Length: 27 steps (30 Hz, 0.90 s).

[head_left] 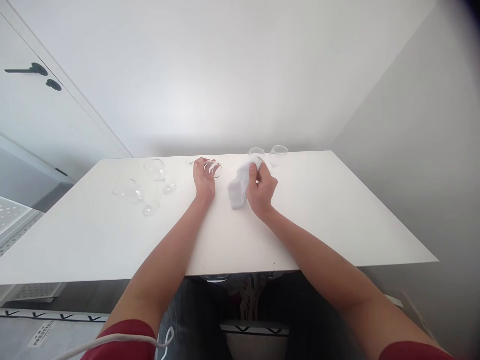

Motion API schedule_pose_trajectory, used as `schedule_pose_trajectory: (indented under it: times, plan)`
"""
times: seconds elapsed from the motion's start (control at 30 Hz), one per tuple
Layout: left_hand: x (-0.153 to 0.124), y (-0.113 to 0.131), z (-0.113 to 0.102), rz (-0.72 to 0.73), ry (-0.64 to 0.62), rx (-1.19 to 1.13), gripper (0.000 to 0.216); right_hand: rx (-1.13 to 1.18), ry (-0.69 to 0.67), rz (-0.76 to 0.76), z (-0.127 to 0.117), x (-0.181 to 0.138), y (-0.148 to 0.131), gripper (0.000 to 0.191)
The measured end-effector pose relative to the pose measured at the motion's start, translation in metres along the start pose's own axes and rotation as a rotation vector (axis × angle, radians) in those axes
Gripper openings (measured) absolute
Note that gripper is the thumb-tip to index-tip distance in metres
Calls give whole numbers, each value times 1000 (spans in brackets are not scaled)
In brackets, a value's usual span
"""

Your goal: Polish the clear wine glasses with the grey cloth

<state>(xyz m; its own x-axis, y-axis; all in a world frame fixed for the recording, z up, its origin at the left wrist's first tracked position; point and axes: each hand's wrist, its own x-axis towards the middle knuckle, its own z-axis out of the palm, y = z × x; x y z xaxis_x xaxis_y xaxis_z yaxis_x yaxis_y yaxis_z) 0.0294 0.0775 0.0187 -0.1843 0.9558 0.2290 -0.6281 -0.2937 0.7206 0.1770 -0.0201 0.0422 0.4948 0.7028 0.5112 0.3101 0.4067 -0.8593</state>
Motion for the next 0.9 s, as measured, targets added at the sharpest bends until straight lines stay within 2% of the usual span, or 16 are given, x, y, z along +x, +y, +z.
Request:
schedule_pose_trajectory:
  times: [0.07, 0.13, 0.2, 0.27, 0.4, 0.47, 0.57, 0.63, 0.7, 0.77, 0.9]
  plan:
    - [-7, 2, 7, -24, -115, 17, 27, 110, -64, 99, 5, -2, -1, 50]
    - [-13, 3, 12, -56, -189, 51, 28, 215, -192, 142, 10, -3, 1, 42]
    - [-15, 4, 14, -72, -174, 79, 31, 303, -366, 114, 13, -4, 4, 34]
    - [-14, 4, 13, -75, -121, 103, 32, 342, -489, 55, 14, -4, 8, 38]
    - [-9, 2, 10, -117, -80, 77, 31, 254, -527, 11, 14, -1, 18, 37]
    - [-9, 2, 11, -110, -119, 35, 33, 146, -597, -35, 16, 2, 23, 46]
    - [-16, 4, 16, -82, -210, 34, 28, -34, -699, -156, 18, 3, 29, 74]
    - [-22, 7, 20, -99, -236, 67, 24, -80, -744, -166, 19, 1, 29, 90]
    - [-28, 10, 23, -128, -247, 92, 24, 1, -800, -74, 20, -1, 28, 101]
    - [-30, 11, 25, -137, -275, 93, 26, 206, -822, 83, 19, -3, 27, 111]
    - [-27, 12, 27, -95, -325, 57, 22, 596, -736, 362, 18, -1, 26, 126]
